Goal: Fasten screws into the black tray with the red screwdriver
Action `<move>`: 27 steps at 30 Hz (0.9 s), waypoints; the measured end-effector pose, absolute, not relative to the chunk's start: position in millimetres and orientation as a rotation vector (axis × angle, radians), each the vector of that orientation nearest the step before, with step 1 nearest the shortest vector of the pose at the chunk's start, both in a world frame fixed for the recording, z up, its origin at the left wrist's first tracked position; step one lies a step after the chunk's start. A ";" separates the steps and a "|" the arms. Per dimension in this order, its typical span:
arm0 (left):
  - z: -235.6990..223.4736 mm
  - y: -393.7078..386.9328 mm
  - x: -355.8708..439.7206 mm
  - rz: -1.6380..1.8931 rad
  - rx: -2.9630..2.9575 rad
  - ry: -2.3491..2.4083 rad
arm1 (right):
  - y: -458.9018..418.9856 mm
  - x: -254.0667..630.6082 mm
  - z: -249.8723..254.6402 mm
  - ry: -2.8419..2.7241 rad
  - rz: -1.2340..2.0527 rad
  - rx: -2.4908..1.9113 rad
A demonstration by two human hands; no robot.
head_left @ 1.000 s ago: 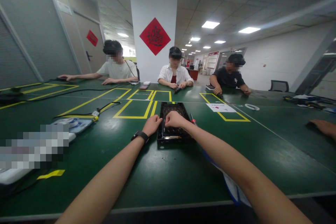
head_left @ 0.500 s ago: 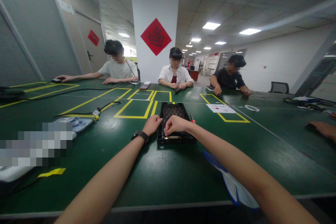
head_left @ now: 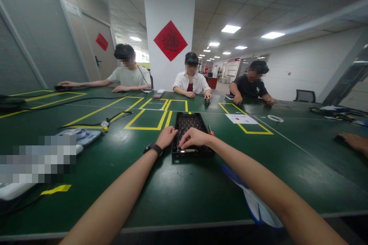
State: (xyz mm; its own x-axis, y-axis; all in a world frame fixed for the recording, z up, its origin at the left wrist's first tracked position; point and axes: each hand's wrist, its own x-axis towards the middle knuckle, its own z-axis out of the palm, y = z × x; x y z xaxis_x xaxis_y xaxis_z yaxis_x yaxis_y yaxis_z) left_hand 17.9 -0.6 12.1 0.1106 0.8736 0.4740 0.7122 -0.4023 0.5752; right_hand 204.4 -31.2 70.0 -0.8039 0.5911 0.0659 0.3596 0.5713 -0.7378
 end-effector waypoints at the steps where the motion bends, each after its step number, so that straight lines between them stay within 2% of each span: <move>1: 12.1 -0.4 17.9 1.161 2.178 1.589 | -30.5 204.5 68.5 -2.494 1.086 -0.782; 27: 13.3 -0.1 17.8 1.158 2.156 1.601 | -29.8 202.3 66.9 -2.502 1.195 -0.698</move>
State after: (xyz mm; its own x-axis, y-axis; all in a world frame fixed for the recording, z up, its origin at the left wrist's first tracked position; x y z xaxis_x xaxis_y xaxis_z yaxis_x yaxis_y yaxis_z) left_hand 17.8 -0.1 13.3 0.0978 0.8830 0.4590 0.7127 -0.3840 0.5870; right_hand 202.3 -29.8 66.9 -0.8434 0.5354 0.0442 0.3022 0.5409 -0.7850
